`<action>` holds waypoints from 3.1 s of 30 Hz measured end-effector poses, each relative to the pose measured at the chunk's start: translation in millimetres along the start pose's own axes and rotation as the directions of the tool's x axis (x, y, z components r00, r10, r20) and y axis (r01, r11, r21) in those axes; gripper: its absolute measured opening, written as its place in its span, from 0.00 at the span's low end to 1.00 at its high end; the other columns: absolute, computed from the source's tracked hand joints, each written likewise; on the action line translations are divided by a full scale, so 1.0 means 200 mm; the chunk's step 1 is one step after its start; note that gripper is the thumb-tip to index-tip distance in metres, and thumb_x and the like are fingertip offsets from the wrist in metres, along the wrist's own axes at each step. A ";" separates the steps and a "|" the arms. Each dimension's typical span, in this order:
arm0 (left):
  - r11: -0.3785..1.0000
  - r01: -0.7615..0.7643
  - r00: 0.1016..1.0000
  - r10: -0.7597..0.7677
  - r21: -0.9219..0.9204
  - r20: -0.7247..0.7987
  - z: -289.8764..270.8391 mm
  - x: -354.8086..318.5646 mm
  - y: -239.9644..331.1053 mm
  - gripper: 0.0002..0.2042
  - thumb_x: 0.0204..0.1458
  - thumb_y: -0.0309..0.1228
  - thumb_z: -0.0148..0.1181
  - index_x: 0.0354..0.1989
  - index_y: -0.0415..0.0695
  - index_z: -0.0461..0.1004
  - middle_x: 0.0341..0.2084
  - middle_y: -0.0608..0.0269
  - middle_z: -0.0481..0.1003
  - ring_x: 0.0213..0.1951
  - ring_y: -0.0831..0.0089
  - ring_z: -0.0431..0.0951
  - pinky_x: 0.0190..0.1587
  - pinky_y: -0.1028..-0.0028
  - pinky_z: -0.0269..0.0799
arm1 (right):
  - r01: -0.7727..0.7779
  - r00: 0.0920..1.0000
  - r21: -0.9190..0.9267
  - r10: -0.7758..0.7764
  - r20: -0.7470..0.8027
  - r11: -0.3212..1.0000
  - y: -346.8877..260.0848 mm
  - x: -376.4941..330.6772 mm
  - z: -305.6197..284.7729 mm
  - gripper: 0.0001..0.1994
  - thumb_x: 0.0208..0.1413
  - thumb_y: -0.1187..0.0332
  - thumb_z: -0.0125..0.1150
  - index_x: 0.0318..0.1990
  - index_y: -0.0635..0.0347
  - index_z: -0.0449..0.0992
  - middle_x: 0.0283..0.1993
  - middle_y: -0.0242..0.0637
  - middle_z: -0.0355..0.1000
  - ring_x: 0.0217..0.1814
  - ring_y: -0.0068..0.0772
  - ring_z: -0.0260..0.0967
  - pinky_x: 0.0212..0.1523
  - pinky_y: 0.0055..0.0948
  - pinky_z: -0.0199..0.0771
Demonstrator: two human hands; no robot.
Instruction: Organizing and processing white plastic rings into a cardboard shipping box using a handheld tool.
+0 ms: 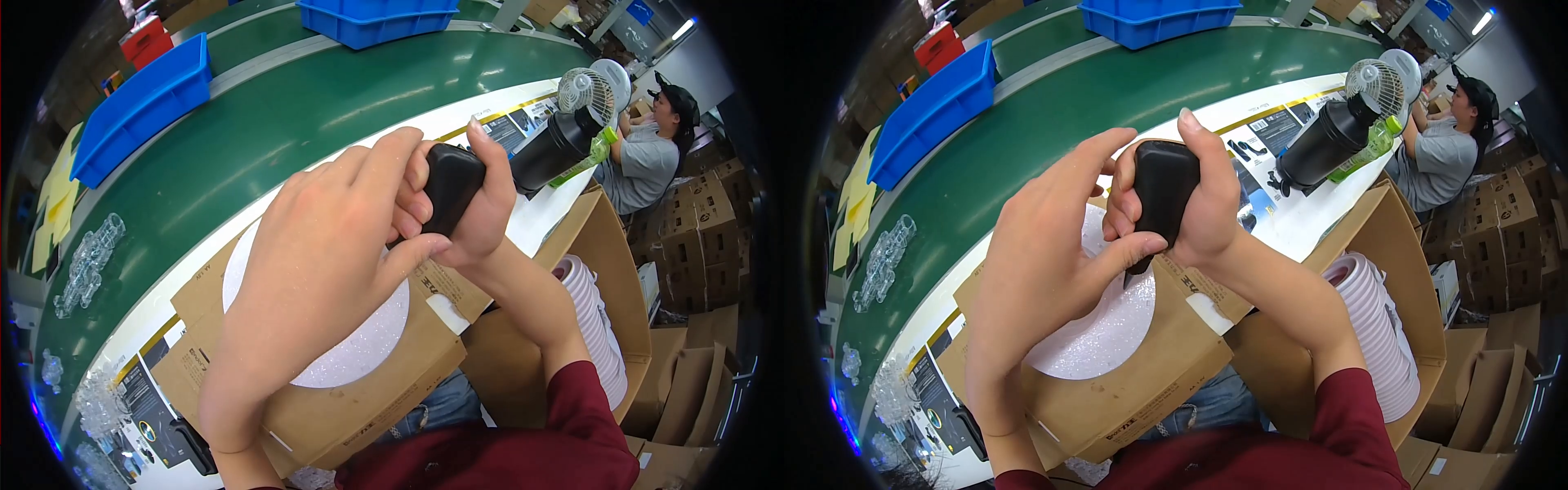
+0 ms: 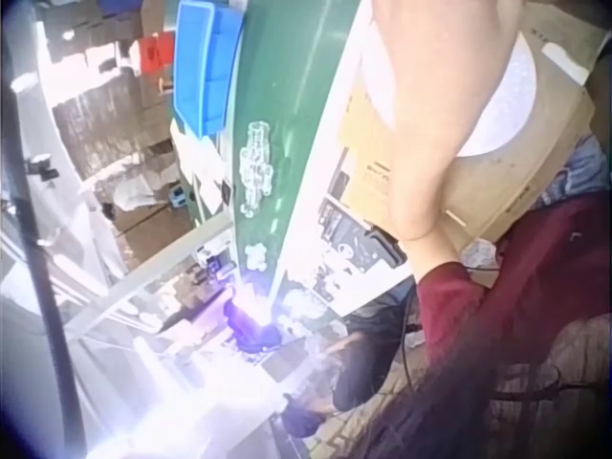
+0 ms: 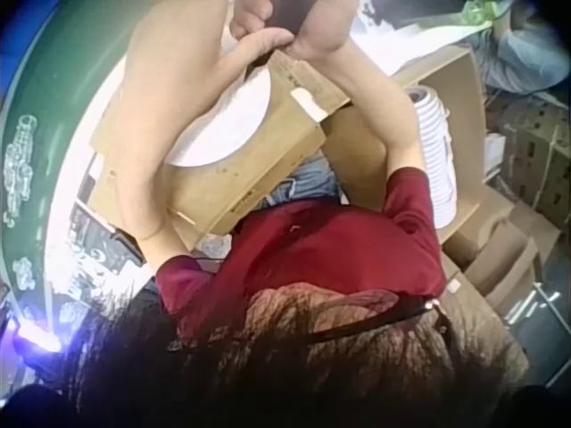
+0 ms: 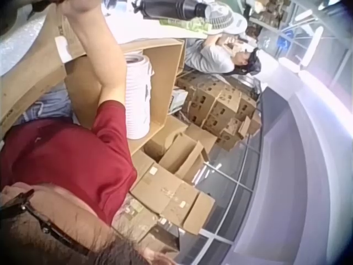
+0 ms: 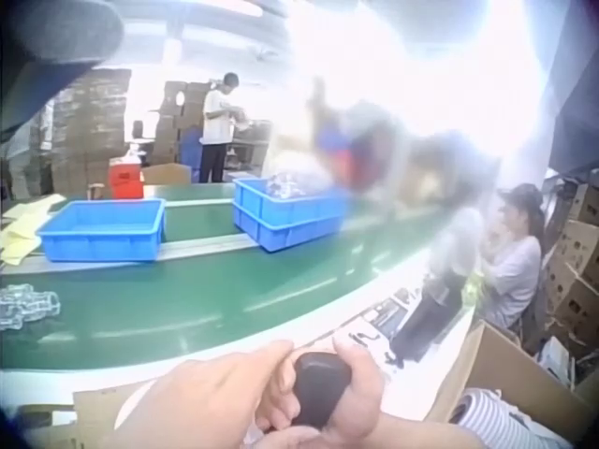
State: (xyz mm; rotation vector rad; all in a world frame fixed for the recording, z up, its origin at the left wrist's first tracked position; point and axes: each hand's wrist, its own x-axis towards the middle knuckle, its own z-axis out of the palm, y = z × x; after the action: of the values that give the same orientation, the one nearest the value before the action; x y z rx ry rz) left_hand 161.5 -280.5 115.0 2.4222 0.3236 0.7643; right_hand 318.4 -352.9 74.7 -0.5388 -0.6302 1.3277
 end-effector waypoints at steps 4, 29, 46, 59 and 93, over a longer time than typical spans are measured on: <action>0.999 -0.013 0.995 0.017 0.038 -0.095 0.01 0.00 -0.02 0.30 0.45 0.33 0.71 0.58 0.41 0.68 0.44 0.49 0.77 0.42 0.53 0.79 0.46 0.62 0.74 | 0.001 0.992 0.164 -0.022 0.123 0.986 0.01 0.04 -0.03 0.36 0.61 0.35 0.32 0.38 0.64 0.71 0.29 0.42 0.69 0.32 0.40 0.71 0.42 0.43 0.76; 0.998 0.065 0.996 -0.065 -0.007 -0.061 0.00 0.01 -0.05 0.38 0.39 0.36 0.74 0.59 0.37 0.63 0.40 0.43 0.80 0.37 0.52 0.84 0.41 0.65 0.80 | 0.100 0.989 -0.335 -0.057 0.135 0.937 0.01 0.04 -0.02 0.49 0.49 0.46 0.72 0.72 0.54 0.49 0.56 0.39 0.69 0.57 0.32 0.71 0.57 0.32 0.74; 0.994 0.064 0.991 -0.074 -0.090 -0.110 0.02 0.02 -0.05 0.33 0.38 0.31 0.71 0.56 0.40 0.66 0.35 0.45 0.81 0.33 0.57 0.84 0.38 0.68 0.79 | 0.138 0.987 -0.214 -0.118 0.104 0.967 0.01 0.04 -0.02 0.35 0.55 0.72 0.67 0.67 0.61 0.55 0.49 0.45 0.73 0.47 0.38 0.77 0.53 0.39 0.79; 0.979 -0.030 0.999 0.037 -0.203 0.031 -0.03 0.00 -0.06 0.25 0.49 0.29 0.64 0.57 0.41 0.68 0.43 0.53 0.76 0.41 0.56 0.78 0.46 0.66 0.75 | 0.104 0.983 0.184 -0.129 0.130 0.977 0.04 0.02 -0.03 0.33 0.57 0.35 0.43 0.53 0.57 0.65 0.34 0.33 0.64 0.33 0.33 0.65 0.40 0.34 0.68; 0.989 -0.105 0.987 0.091 0.102 0.135 0.03 0.00 -0.02 0.33 0.44 0.30 0.69 0.61 0.47 0.63 0.38 0.61 0.78 0.38 0.59 0.79 0.41 0.65 0.72 | 0.035 0.994 0.155 -0.050 0.097 0.987 0.00 -0.05 -0.05 0.29 0.55 0.33 0.38 0.25 0.51 0.64 0.16 0.26 0.62 0.17 0.23 0.60 0.22 0.21 0.65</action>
State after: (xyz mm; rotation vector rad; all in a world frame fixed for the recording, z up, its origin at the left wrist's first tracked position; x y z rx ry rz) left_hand 165.8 -279.7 108.4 2.5926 0.2000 0.6421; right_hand 324.1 -362.3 65.9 -0.3337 -0.6128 1.3566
